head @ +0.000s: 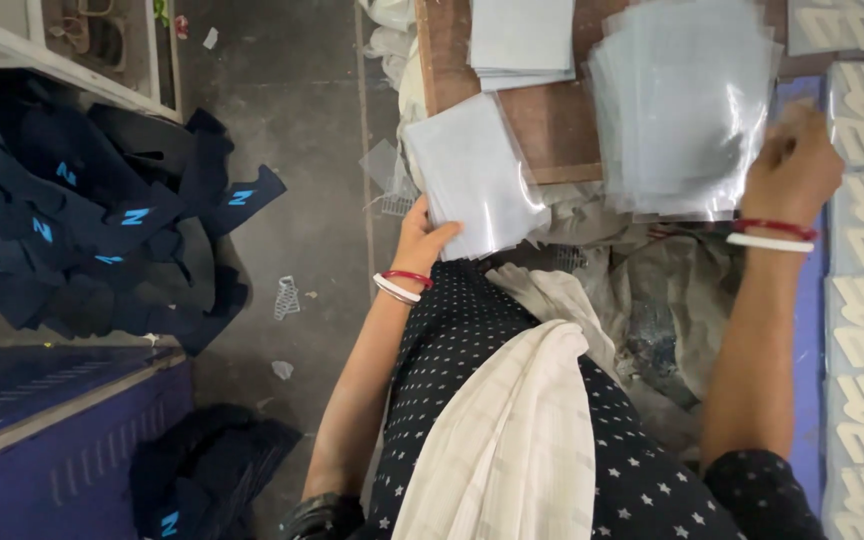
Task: The person picks up flat light-colored items from a stack and places them into clear plastic sleeves one by one at a workbench.
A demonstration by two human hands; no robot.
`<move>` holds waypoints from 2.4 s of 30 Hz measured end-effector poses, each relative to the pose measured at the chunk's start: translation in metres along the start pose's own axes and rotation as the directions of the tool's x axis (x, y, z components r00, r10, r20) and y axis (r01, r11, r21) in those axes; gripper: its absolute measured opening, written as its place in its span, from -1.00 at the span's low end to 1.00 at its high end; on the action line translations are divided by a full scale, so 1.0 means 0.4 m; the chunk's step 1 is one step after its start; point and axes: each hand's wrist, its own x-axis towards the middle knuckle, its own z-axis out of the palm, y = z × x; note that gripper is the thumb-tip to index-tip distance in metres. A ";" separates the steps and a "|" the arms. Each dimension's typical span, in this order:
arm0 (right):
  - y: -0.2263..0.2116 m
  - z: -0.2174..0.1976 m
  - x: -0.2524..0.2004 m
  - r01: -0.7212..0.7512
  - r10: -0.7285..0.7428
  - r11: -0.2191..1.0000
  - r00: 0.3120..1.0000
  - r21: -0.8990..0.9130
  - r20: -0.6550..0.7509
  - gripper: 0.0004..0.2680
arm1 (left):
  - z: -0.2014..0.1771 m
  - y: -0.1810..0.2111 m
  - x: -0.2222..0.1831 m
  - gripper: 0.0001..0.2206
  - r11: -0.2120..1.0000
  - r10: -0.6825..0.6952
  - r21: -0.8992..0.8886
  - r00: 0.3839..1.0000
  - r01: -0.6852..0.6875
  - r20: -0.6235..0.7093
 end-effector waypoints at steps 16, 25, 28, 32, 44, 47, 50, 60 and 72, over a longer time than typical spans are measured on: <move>-0.244 0.251 -0.276 0.164 -0.125 0.980 0.949 -0.115 0.290 -0.85 | 0.028 0.007 -0.027 -0.49 0.993 -0.082 -0.090 0.996 0.080 -0.024; -0.022 0.030 -0.060 -0.437 0.438 0.698 0.887 0.567 0.145 -0.92 | 0.034 -0.018 -0.015 -0.48 0.996 -0.031 -0.083 0.998 0.027 -0.045; -0.050 0.034 -0.084 0.221 -0.260 0.821 0.966 -0.526 0.000 -0.78 | 0.031 -0.018 -0.021 -0.49 0.997 -0.020 -0.069 0.998 0.015 -0.064; -0.136 0.166 -0.224 0.145 -0.114 0.984 0.958 -0.101 0.262 -0.82 | 0.032 -0.008 -0.021 -0.50 0.996 -0.045 -0.076 0.997 0.040 -0.067; -0.191 0.274 -0.230 0.063 -0.107 0.985 0.951 0.158 0.291 -0.89 | 0.037 -0.013 -0.019 -0.54 0.999 -0.046 -0.019 0.996 0.044 -0.082; -0.168 0.248 -0.156 -0.225 0.063 0.893 0.920 0.389 0.387 -0.88 | 0.047 -0.007 -0.019 -0.56 0.999 -0.037 -0.032 0.997 0.035 -0.073; -0.122 0.260 -0.161 -0.449 0.172 0.771 0.830 0.451 0.531 -0.84 | 0.059 -0.001 -0.023 -0.57 1.000 -0.028 0.003 0.997 0.029 -0.070; -0.224 0.277 -0.297 0.333 -0.334 0.941 0.872 0.067 0.357 -0.76 | 0.096 -0.002 -0.009 -0.49 0.998 0.055 -0.032 0.994 -0.058 -0.091; -0.161 0.296 -0.274 -0.554 -0.019 0.700 0.616 0.450 0.788 -0.82 | 0.130 0.012 0.002 -0.55 0.994 0.081 0.079 0.991 -0.073 -0.110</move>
